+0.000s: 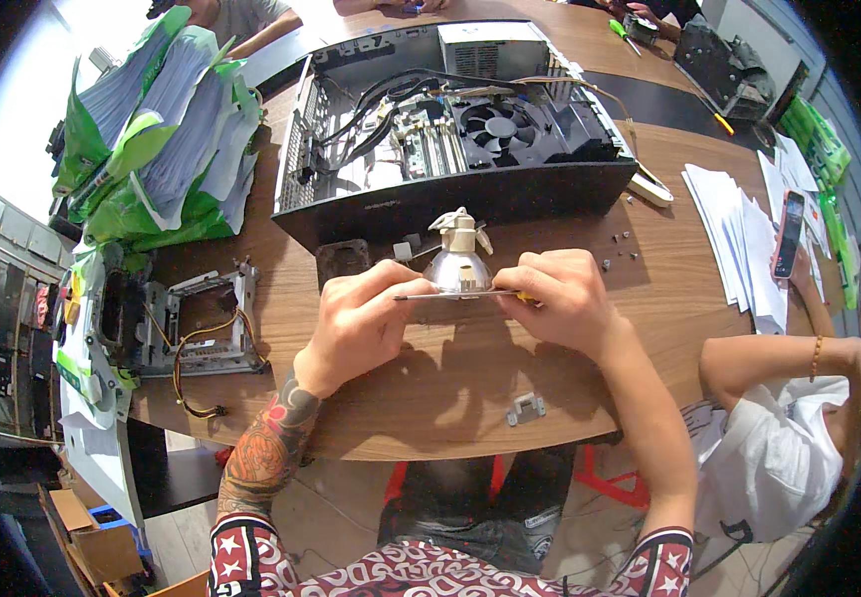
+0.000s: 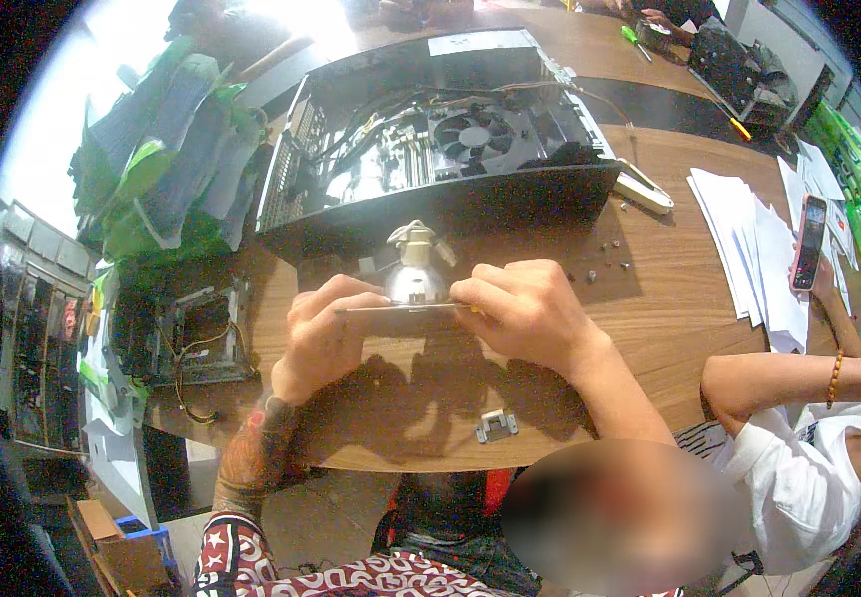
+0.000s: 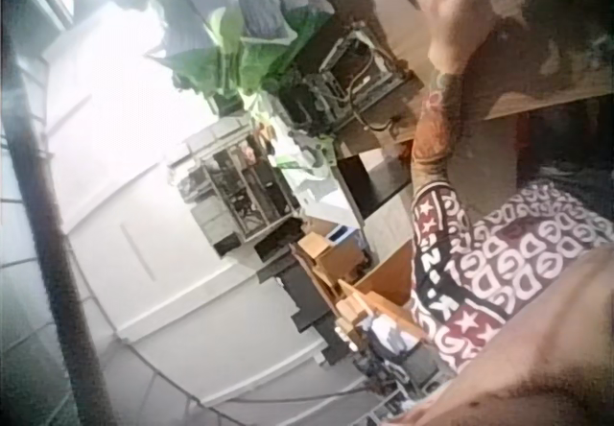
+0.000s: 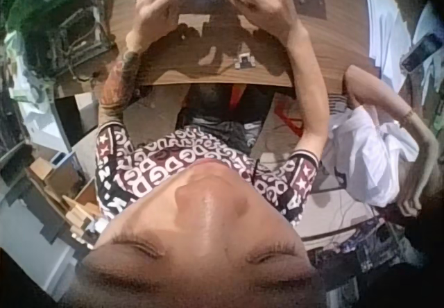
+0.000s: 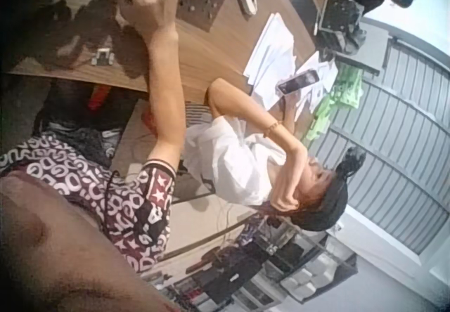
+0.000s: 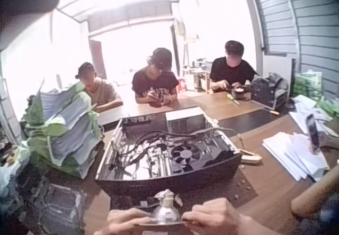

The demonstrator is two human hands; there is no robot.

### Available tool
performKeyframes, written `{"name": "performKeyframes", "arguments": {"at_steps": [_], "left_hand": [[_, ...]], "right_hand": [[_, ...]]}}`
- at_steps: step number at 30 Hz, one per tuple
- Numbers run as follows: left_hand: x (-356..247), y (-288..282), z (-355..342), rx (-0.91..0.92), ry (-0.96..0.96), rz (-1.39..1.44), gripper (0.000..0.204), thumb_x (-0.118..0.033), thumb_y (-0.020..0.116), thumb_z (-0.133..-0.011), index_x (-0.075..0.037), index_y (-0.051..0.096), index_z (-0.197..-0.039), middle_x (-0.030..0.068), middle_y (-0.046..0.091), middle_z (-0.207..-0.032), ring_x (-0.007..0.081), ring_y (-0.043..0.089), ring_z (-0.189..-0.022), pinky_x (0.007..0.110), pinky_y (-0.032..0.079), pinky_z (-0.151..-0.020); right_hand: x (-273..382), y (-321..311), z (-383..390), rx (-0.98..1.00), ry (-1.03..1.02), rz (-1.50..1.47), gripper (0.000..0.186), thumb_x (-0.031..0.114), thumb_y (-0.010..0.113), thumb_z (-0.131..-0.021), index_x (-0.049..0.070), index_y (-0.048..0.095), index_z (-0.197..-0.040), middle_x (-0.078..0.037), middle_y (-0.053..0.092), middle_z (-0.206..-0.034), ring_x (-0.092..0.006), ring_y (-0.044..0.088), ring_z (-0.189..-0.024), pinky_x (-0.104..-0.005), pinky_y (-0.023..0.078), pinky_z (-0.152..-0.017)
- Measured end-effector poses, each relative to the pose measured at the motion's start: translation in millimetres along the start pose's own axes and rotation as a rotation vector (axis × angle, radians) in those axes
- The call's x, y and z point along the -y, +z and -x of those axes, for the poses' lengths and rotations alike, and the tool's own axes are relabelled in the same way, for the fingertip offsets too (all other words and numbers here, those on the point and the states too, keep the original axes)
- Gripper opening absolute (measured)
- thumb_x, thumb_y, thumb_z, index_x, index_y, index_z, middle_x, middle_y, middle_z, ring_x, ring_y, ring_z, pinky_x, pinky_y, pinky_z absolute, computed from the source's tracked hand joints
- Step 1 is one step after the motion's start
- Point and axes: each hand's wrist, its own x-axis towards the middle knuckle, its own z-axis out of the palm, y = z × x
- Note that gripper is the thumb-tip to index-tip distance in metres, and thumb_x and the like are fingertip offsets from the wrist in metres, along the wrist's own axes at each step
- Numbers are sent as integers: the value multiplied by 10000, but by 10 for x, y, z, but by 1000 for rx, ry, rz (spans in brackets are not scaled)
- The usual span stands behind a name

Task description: The person disassembles a lamp assembly by hand, using a screwdriver to remove screws and separate the bulb from its metal housing.

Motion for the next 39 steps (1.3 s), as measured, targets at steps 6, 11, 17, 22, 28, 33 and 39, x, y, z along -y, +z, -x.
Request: {"name": "performKeyframes", "arguments": {"at_steps": [6,11,17,22,28,33,39], "left_hand": [[1,-8,-27,87,36,-21,357,6,745,-722,-146,741,-1045,49,657,-864,176,630,-596,300,505,-506],[-16,-31,-22,148,61,-52,380,-36,758,-729,-191,749,-1076,21,642,-855,137,609,-577,281,496,-494],[-20,32,-2,237,113,-4,361,-77,729,-760,-205,741,-1098,3,630,-851,141,602,-577,294,493,-488],[-123,13,-38,302,92,-14,396,-64,718,-711,-191,747,-1085,8,635,-817,159,641,-618,305,522,-520],[-152,38,-22,340,98,-38,368,-74,720,-712,-168,748,-1067,33,675,-839,180,646,-612,314,516,-511],[-195,74,-16,389,75,-97,293,-86,730,-722,-181,753,-998,26,661,-837,190,641,-611,329,509,-508],[-253,84,-40,410,31,-119,267,-120,758,-746,-194,761,-1003,31,677,-871,192,662,-642,326,524,-525]], "right_hand": [[-47,-46,21,102,29,15,185,145,787,-717,124,631,-812,-40,591,-696,-252,625,-588,-360,495,-524],[-92,-38,39,140,34,42,196,155,792,-689,121,641,-810,-43,605,-700,-267,635,-596,-377,506,-532],[-134,-40,82,191,64,81,178,168,787,-686,118,681,-820,-46,634,-708,-270,644,-604,-376,513,-532],[-155,-79,86,221,78,79,184,171,789,-683,127,710,-844,-49,647,-721,-273,653,-624,-379,523,-547],[-146,-220,51,341,268,-81,170,151,764,-706,89,737,-862,-109,706,-786,-318,684,-709,-403,551,-653],[-219,-366,62,312,424,-234,132,134,707,-717,60,747,-819,-159,705,-758,-336,690,-725,-393,552,-673],[-291,-452,75,319,419,-90,171,155,680,-661,62,743,-790,-179,673,-708,-341,678,-681,-400,542,-643]]}}
